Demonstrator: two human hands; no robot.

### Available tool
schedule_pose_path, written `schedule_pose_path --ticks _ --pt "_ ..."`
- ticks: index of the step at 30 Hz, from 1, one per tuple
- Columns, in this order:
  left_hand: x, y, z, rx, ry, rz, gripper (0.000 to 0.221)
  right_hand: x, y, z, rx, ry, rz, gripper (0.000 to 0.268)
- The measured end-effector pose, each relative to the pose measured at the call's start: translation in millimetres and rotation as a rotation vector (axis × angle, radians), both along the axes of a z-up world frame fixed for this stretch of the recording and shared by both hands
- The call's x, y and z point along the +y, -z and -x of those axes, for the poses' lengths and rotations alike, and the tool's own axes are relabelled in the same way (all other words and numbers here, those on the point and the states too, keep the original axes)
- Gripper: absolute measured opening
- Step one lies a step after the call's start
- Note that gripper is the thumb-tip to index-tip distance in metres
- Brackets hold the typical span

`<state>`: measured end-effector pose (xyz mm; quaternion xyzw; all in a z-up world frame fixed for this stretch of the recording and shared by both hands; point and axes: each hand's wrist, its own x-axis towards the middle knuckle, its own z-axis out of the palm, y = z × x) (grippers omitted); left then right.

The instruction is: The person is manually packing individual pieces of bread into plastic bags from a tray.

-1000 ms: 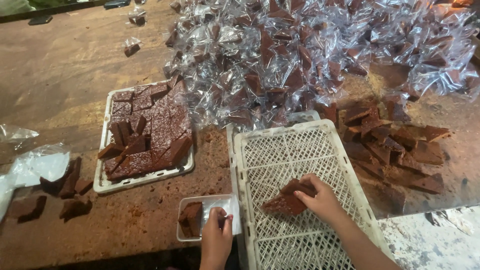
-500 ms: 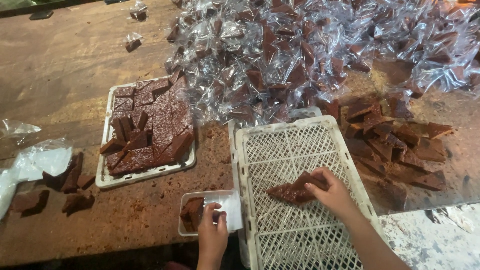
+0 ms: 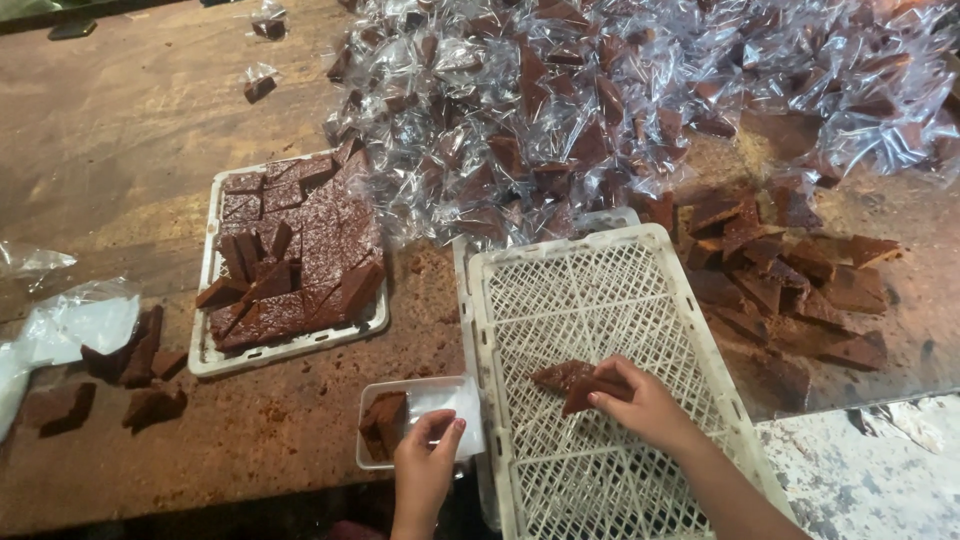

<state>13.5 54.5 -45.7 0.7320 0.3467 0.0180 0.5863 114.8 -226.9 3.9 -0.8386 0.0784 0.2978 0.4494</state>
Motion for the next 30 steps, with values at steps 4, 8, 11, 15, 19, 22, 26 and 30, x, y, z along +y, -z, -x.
schedule_pose_path --ticks 4,8,11,15,19,22,26,30 --pt "9.3 6.7 7.0 0.011 0.01 0.414 0.031 -3.2 2.6 -4.4 -0.049 -0.102 0.088 0.026" --pt "8.5 2.1 12.8 -0.038 -0.071 0.402 0.02 1.4 -18.0 -3.9 0.025 -0.09 0.107 0.021" --pt "-1.8 3.0 15.4 -0.051 -0.002 0.272 0.04 15.5 -31.1 3.3 -0.007 -0.018 0.065 0.027" --pt "-33.1 -20.0 13.7 -0.121 0.319 -0.194 0.076 39.9 -48.8 34.9 -0.449 -0.271 -0.394 0.027" --pt "-61.2 -45.8 7.4 -0.368 0.32 -0.233 0.063 56.0 -54.8 49.5 -0.406 -0.672 -0.353 0.05" --pt "-69.6 -43.1 13.2 -0.694 0.631 -0.528 0.079 59.7 -51.5 38.6 -0.19 -0.296 -0.207 0.032" --pt "-61.6 -32.8 8.4 -0.615 0.678 -0.4 0.04 45.9 -87.0 17.8 -0.088 -0.2 0.016 0.04" --pt "-15.0 -2.6 -7.6 0.133 0.624 -0.452 0.032 21.9 -75.1 0.0 -0.641 -0.08 0.045 0.063"
